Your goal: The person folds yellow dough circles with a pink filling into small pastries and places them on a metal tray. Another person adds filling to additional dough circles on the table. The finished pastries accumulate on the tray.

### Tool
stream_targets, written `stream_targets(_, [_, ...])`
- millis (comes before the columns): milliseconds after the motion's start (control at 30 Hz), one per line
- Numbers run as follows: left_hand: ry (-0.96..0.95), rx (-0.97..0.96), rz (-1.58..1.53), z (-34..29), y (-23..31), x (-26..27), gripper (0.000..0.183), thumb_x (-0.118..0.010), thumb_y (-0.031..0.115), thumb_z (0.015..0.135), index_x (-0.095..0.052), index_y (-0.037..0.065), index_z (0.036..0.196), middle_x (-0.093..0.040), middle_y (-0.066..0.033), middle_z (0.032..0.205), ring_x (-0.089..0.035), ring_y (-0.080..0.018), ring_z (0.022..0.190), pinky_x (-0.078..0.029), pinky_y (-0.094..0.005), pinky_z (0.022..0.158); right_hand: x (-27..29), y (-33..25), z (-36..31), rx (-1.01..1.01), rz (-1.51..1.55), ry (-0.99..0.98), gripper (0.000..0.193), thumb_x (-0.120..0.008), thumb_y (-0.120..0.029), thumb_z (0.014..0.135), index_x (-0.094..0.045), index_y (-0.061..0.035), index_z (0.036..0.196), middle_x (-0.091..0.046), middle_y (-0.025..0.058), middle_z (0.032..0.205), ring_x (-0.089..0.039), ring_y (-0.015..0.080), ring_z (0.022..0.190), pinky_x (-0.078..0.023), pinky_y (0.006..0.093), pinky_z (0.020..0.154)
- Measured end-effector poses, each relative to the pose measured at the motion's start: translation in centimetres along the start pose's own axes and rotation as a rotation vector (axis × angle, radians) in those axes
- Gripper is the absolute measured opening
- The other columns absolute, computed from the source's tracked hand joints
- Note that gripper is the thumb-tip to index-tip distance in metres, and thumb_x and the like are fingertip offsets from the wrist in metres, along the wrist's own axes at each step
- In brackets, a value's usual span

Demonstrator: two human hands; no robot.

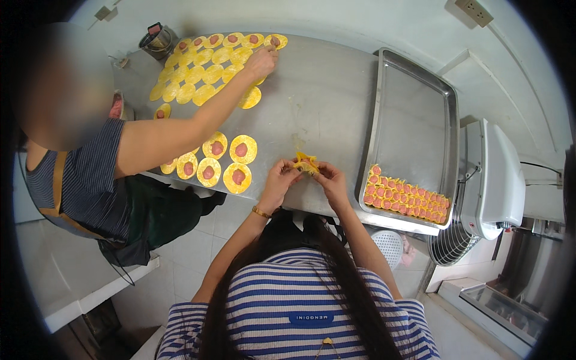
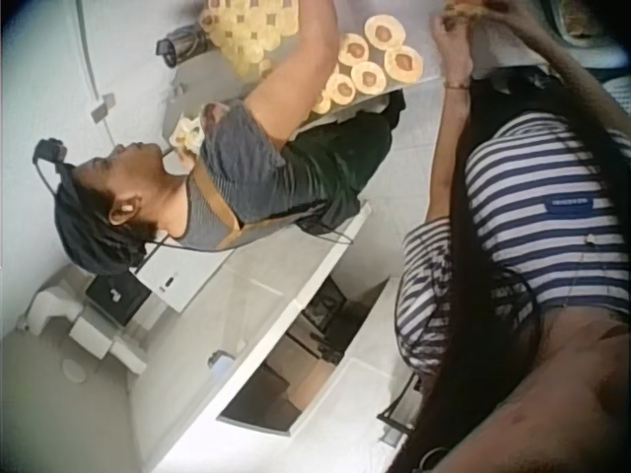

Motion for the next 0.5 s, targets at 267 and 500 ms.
stream_targets(267, [-0.019, 0.058, 0.226, 0.2, 0.5, -0.7, 0.025, -0.062, 0.000, 0.085, -0.057, 0.001, 0.109, -0.062, -0.0082, 0.106, -0.062, -0.0137, 0.095, -0.053, -0.0252, 0.079, 2.0, -0.6, 1.4, 0.078, -0.380, -0.024, 0.032, -0.067, 0.003, 0.075, -0.064, 0.0020, 0.107, -0.067, 0.0072, 0.095, -0.063, 0.0140, 0.087, -0.051, 0.0266, 0.077])
stream_targets(500, [-0.040, -0.387, 0.839, 0.7, 1.0, -1.8, 0.024, -0.065, -0.003, 0.078, -0.059, 0.001, 0.100, -0.067, -0.0088, 0.096, -0.066, -0.0171, 0.088, -0.053, -0.0267, 0.077, 1.2, -2.2, 0.3, 0.209, -0.624, -0.054, 0.035, -0.068, 0.006, 0.070, -0.063, 0.0003, 0.105, -0.066, 0.0096, 0.100, -0.065, 0.0191, 0.090, -0.053, 0.0297, 0.083])
Point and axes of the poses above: each hand's wrist, its own z-axis towards the middle knuckle, its own x-axis out of the back of the hand, y = z × x, the point moved 9 cm from there along z, towards the middle knuckle
